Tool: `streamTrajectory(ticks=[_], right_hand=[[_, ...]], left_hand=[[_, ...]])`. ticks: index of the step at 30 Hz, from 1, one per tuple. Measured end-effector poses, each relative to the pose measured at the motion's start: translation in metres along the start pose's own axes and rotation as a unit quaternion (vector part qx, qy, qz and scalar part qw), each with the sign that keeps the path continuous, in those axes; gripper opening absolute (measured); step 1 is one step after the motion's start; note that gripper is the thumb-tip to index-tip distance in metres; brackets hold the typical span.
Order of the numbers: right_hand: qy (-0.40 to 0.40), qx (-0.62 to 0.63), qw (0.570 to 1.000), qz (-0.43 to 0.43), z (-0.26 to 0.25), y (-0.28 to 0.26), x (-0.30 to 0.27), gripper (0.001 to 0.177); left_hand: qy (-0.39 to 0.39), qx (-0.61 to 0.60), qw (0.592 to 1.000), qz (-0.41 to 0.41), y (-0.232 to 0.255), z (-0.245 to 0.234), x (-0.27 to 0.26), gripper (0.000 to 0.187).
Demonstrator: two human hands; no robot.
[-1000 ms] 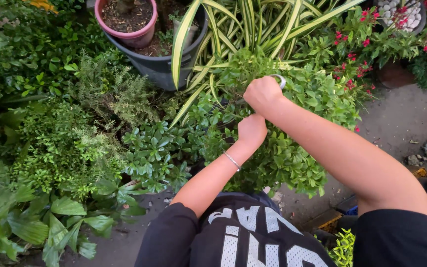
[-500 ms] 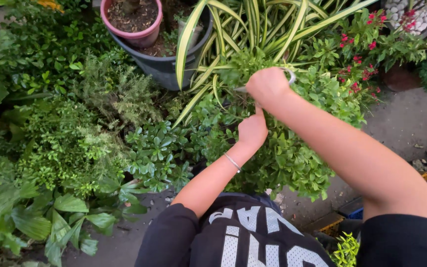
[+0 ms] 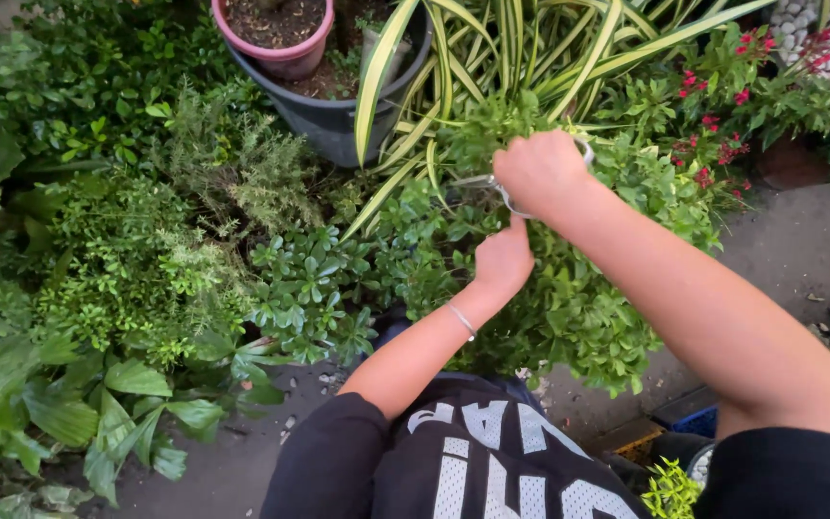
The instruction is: Pruning and trimming leaves and branches of various potted plants using garden shears.
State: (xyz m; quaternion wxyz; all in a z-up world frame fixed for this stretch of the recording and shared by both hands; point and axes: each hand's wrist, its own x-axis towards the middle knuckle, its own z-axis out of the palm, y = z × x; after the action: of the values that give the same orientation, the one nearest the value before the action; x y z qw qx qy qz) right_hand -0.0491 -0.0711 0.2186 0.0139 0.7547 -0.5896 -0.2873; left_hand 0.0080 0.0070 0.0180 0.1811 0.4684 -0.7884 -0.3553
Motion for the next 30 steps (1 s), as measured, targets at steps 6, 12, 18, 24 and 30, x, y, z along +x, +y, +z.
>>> streamTrajectory(ticks=[6,12,18,24,30], right_hand=[[0.023,-0.124,0.99,-0.057,-0.022,-0.039,0.007,0.029],[0.013,-0.238,0.967,-0.091,-0.006,-0.057,0.027,0.025],[-0.018,-0.154,0.986,-0.052,-0.004,-0.046,0.052,0.023],[-0.139,-0.018,0.989,-0.039,0.011,-0.032,0.077,0.019],[-0.058,0.017,0.994,-0.087,0.033,-0.039,0.078,0.013]], left_hand=[[-0.022,0.062,0.997,0.043,-0.017,0.06,0.019,0.017],[0.056,-0.155,0.986,-0.006,-0.008,0.043,0.016,0.04],[0.03,-0.111,0.993,-0.008,0.01,0.024,0.014,0.024],[0.023,-0.046,0.998,0.036,0.012,0.02,0.01,0.008],[0.008,-0.034,0.999,0.032,0.011,0.023,0.012,0.009]])
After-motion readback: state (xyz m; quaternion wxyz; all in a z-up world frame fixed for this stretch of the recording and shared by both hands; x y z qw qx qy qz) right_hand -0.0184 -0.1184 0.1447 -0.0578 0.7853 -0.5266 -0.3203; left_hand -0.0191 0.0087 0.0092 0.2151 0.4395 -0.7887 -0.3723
